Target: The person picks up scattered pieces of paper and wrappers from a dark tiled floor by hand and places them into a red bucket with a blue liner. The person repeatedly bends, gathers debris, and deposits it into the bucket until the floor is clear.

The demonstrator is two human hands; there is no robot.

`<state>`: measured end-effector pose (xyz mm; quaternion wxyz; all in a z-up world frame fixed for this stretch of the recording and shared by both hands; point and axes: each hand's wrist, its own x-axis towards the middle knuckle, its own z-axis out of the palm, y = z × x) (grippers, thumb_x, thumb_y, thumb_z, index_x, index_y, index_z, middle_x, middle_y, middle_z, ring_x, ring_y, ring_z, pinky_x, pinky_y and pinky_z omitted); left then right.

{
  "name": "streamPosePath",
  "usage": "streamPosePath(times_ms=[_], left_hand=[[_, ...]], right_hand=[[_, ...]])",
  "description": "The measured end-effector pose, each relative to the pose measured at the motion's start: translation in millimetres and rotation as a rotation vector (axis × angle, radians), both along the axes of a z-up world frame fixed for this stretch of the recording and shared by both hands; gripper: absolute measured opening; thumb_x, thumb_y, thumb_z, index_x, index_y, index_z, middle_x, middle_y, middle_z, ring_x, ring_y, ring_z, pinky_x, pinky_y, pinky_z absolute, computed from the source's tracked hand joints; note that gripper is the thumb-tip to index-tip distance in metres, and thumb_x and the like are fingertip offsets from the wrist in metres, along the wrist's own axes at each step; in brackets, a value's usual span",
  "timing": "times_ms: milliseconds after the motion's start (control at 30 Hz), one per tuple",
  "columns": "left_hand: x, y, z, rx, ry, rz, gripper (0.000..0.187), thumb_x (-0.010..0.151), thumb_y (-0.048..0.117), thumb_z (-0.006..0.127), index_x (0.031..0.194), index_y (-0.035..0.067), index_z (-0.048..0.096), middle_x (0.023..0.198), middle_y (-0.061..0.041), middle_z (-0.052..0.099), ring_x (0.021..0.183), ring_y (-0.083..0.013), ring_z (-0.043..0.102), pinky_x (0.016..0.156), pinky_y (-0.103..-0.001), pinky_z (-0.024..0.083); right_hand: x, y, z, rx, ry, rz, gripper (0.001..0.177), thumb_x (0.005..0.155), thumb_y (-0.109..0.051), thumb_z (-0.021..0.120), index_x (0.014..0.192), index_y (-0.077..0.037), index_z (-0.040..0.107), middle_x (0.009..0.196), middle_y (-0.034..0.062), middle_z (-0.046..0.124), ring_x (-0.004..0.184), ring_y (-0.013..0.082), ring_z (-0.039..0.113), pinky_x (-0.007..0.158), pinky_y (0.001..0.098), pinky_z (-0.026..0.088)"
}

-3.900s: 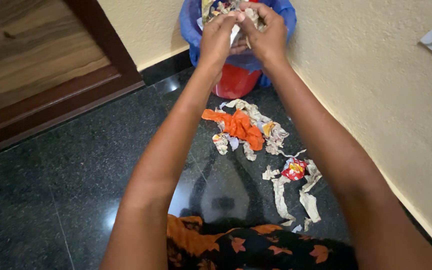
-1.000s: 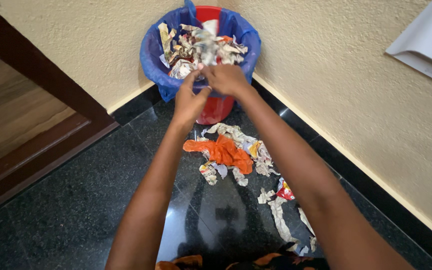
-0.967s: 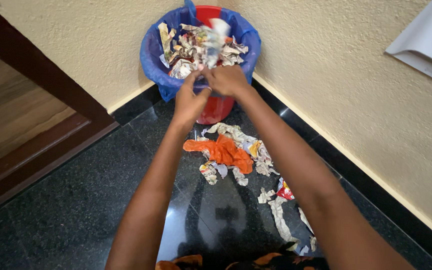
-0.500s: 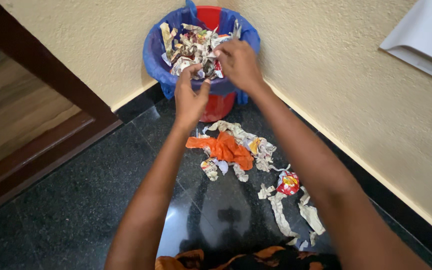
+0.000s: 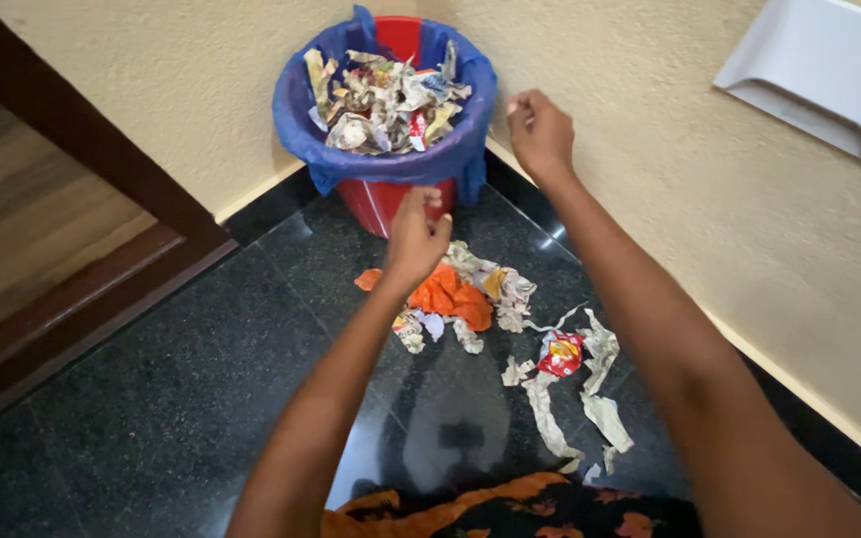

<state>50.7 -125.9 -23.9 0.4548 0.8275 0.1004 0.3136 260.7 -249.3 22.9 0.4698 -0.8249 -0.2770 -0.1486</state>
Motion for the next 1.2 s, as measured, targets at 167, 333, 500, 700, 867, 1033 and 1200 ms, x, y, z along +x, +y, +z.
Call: streamPosePath(times_ms=[167,333,500,700,867,1033,1200], left_hand=[[13.2,-19.3,-50.4,0.032,0.229,0.004,0.041,0.086,0.015,0.072,0.122,0.0,0.058,0.119,-0.019,0.063,0.105,-0.0355,0.067,0.09,-0.044,0.054],[13.9,-36.7,-106.9,0.246,0.397,-0.066,0.055,0.083,0.018,0.074,0.132,0.003,0.055,0.132,-0.024,0.057,0.123,-0.0435,0.057,0.105,-0.049,0.048],[0.6,-56.3,-134.7,0.281,0.711,-0.135,0.074,0.082,0.021,0.075,0.148,0.011,0.043,0.155,-0.023,0.037,0.142,-0.042,0.039,0.112,-0.049,0.039],[-4.0,-65.5,-144.5,0.329,0.878,-0.18,0.075,0.086,0.019,0.072,0.154,0.022,0.039,0.163,-0.018,0.03,0.146,-0.0394,0.036,0.115,-0.048,0.039],[-0.3,-67.7,-152.1,0.384,0.984,-0.201,0.075,0.087,0.017,0.071,0.154,0.02,0.037,0.161,-0.018,0.028,0.143,-0.0383,0.037,0.108,-0.052,0.044],[-6.7,-66.8,-167.7,0.598,0.985,-0.201,0.057,0.083,0.012,0.07,0.138,0.012,0.053,0.139,-0.014,0.052,0.13,-0.0329,0.054,0.099,-0.049,0.053],[-8.3,-61.2,-193.4,0.736,0.889,-0.146,0.042,0.091,0.016,0.062,0.132,0.012,0.057,0.126,-0.012,0.06,0.119,-0.031,0.06,0.09,-0.05,0.055]], right_hand=[[15.3,-18.9,-58.4,-0.389,0.037,0.064,0.027,0.092,-0.024,0.072,0.112,-0.007,0.07,0.095,0.018,0.074,0.091,0.0355,0.071,0.082,0.0462,0.055],[3.1,-34.3,-128.1,-0.745,0.214,0.354,0.06,0.082,-0.036,0.079,0.131,-0.008,0.06,0.123,0.0205,0.067,0.115,0.0359,0.064,0.098,0.0471,0.05],[-23.4,-37.0,-184.0,-1.064,0.278,0.449,0.091,0.078,-0.032,0.083,0.155,-0.02,0.037,0.152,0.0208,0.045,0.137,0.0403,0.047,0.112,0.0475,0.041],[-43.0,-32.5,-208.8,-1.167,0.305,0.601,0.087,0.076,-0.031,0.082,0.153,-0.027,0.042,0.145,0.0162,0.055,0.134,0.0366,0.053,0.108,0.0463,0.046],[-65.1,-43.6,-207.2,-1.231,0.317,0.661,0.067,0.074,-0.032,0.084,0.136,-0.029,0.061,0.133,0.0133,0.063,0.125,0.0341,0.06,0.103,0.0452,0.051],[-73.7,-50.7,-218.4,-1.289,0.33,0.66,0.067,0.07,-0.03,0.087,0.132,-0.03,0.062,0.127,0.0139,0.066,0.12,0.0337,0.064,0.1,0.0442,0.052],[-76.1,-56.9,-251.0,-1.056,0.167,0.534,0.027,0.085,-0.018,0.073,0.112,-0.02,0.076,0.122,0.0151,0.066,0.115,0.0351,0.065,0.095,0.0458,0.054]])
